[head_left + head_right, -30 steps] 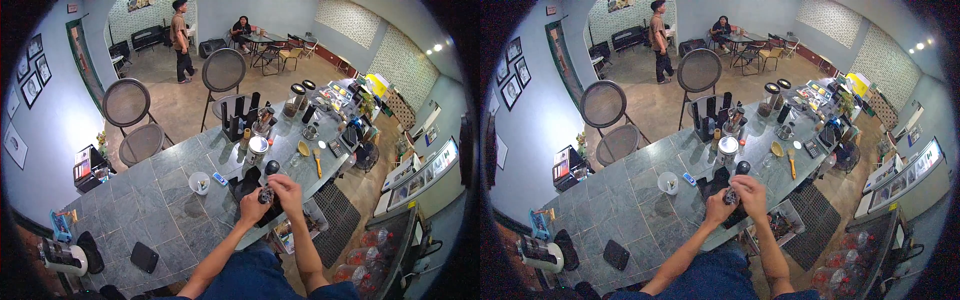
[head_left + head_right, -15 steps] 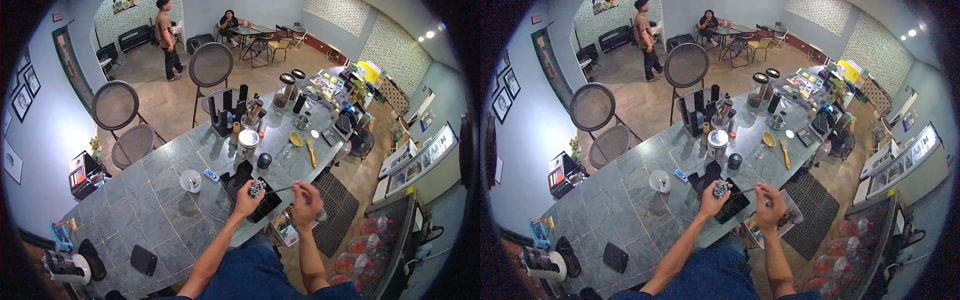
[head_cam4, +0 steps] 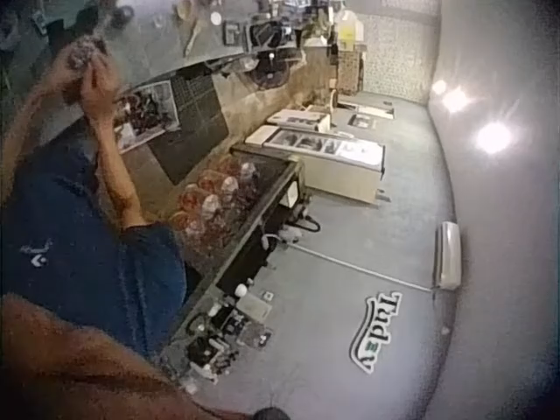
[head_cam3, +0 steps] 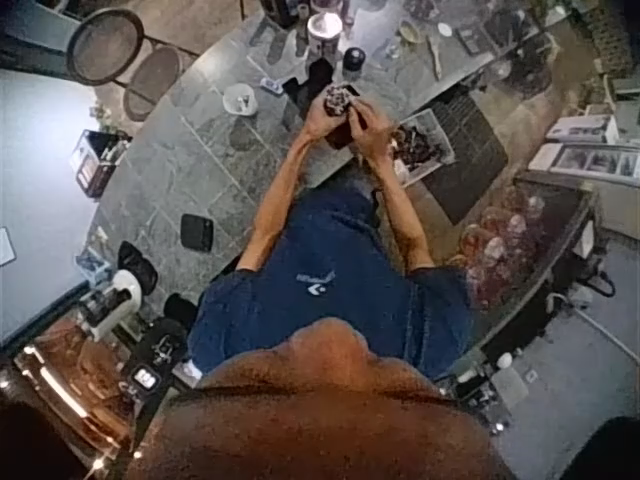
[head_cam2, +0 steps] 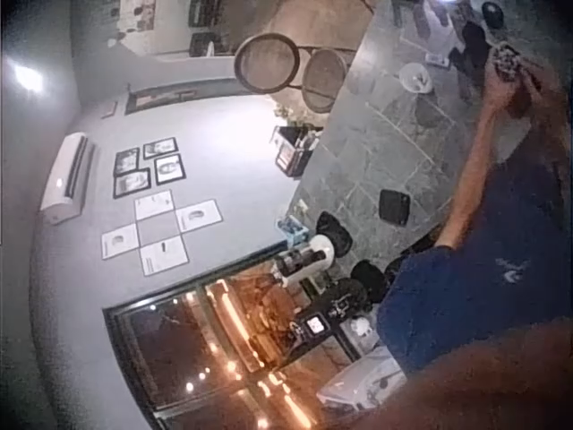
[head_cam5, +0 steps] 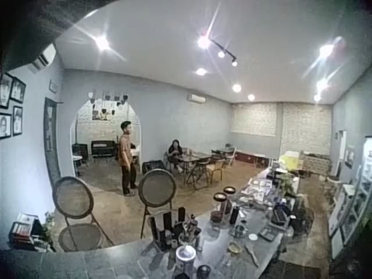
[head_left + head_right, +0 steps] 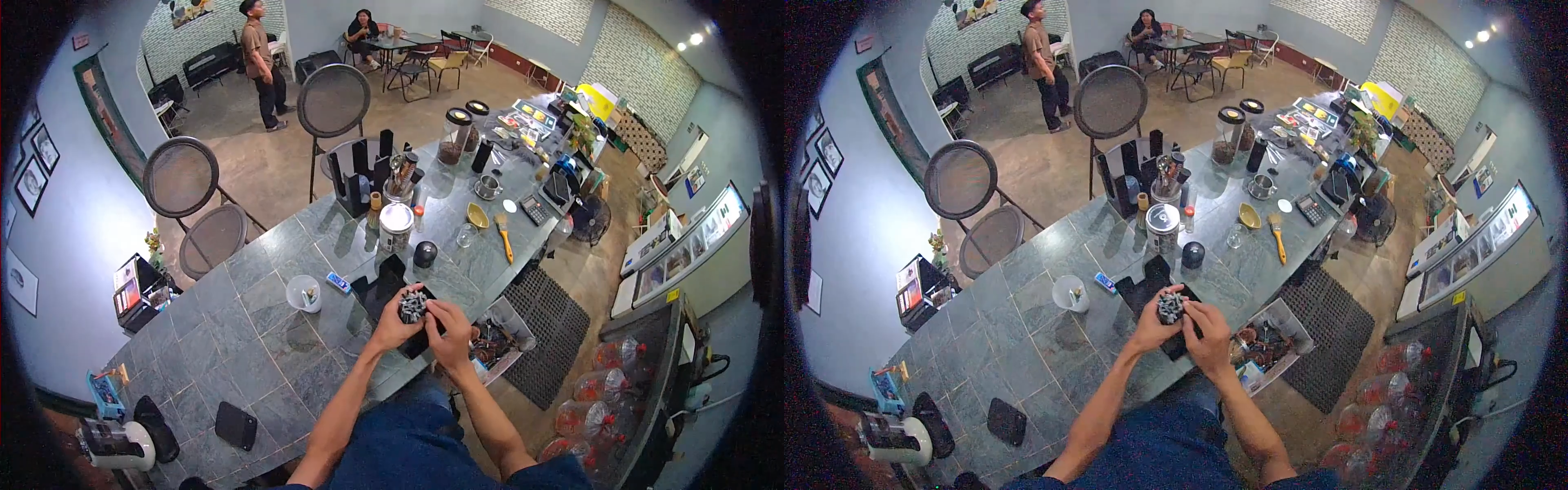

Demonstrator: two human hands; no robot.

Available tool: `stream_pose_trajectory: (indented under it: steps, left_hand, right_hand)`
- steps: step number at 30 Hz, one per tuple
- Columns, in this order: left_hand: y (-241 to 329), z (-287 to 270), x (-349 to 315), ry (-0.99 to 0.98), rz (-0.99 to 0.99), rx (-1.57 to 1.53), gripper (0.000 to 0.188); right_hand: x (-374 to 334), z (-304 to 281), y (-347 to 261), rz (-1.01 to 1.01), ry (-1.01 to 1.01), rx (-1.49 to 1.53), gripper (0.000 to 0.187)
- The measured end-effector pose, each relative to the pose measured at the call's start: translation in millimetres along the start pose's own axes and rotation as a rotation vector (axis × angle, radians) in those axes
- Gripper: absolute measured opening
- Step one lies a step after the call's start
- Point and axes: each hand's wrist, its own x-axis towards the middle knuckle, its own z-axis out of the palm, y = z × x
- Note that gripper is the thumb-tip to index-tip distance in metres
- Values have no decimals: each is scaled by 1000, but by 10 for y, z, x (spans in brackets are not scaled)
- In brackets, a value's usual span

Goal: Assembling and inspecting small mechanical components, possibly for coffee equipment, on a tiled counter.

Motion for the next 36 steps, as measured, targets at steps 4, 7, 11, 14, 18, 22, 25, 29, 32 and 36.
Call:
stream_pose_trajectory:
  steps: [4, 7, 11, 14, 18, 22, 25, 29, 32, 36]
  left_hand:
    - [-5, 106, 20, 84, -59, 25, 53]
    - [-106, 169, 16, 155, -65, 152, 42]
    - [-142, 189, 3, 248, -96, 201, 42]
    - [-51, 137, -21, 270, -139, 356, 48]
    - [-103, 340, 107, 248, -177, 240, 45]
    - [-110, 254, 64, 254, -179, 256, 47]
    - [-140, 254, 20, 275, -195, 251, 49]
    - [-192, 230, 15, 263, -154, 299, 49]
    - [-148, 330, 89, 272, -215, 281, 48]
    - [-107, 260, 56, 249, -208, 278, 42]
  right_hand:
    - [-57, -49, -129, 51, 7, 43, 35]
    - [-302, -88, 205, 130, 102, 58, 41]
    - [-904, -289, 1380, 694, 374, 193, 28]
    - [-1658, -362, 2678, 1248, 467, 404, 23]
    - [-3080, -848, 4560, 1304, 444, 123, 27]
    - [-3455, -734, 5406, 1060, 97, -197, 36]
    - [-3544, -781, 5927, 1047, -187, -398, 47]
    - [-3354, -825, 5969, 1059, -376, -698, 49]
    - [-2988, -886, 5489, 832, -20, -708, 41]
    - [-2024, -1070, 4576, 522, 217, -630, 26]
